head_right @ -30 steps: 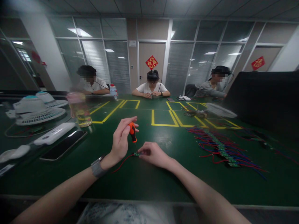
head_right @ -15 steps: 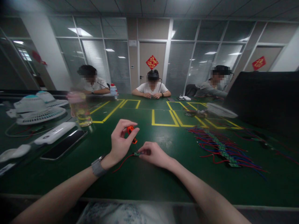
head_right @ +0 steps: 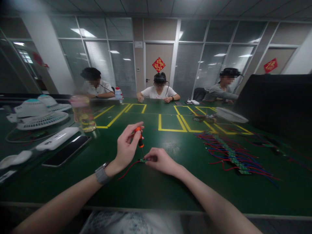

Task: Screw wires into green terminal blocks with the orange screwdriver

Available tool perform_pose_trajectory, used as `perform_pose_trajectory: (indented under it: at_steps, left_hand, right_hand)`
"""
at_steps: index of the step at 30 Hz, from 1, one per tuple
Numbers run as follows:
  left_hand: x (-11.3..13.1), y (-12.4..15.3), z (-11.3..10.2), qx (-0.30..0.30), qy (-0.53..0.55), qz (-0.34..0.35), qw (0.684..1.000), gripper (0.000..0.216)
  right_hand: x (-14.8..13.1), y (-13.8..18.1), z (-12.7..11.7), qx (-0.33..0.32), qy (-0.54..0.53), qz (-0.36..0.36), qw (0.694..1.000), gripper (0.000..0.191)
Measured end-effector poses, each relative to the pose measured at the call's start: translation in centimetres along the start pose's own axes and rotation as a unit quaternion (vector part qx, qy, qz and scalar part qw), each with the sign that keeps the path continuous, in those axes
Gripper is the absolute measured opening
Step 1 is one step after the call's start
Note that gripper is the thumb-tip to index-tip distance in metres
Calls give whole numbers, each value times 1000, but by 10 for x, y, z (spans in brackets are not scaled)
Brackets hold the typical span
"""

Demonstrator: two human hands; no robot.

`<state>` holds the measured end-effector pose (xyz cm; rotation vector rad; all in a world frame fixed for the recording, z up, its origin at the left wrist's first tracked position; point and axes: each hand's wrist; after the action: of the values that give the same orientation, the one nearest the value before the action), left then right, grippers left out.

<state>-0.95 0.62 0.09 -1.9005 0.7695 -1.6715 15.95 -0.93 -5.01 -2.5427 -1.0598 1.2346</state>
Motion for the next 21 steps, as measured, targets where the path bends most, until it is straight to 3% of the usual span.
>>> perform_pose_trajectory:
  at_steps: [6,14,21]
  left_hand:
    - [1,-1,-2,26,-62,47,997,15]
    - [-3,0,-2,-22,2,-7,1000,31]
    - [-2,-1,0,-13,-9,-11,1000,31]
  right_hand:
    - [0,0,0,3,0,-2,1000,15]
    - [0,-1,0,2,-3,0,1000,14]
    - [-1,0,-1,-1,6,0,1000,14]
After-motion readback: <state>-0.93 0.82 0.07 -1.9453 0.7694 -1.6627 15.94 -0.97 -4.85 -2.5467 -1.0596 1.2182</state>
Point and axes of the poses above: each hand's wrist, its own y-axis away from the middle knuckle, its own z-axis out of the palm, x = y × z, and after that the axes turned 10 degrees about -z, right-handed
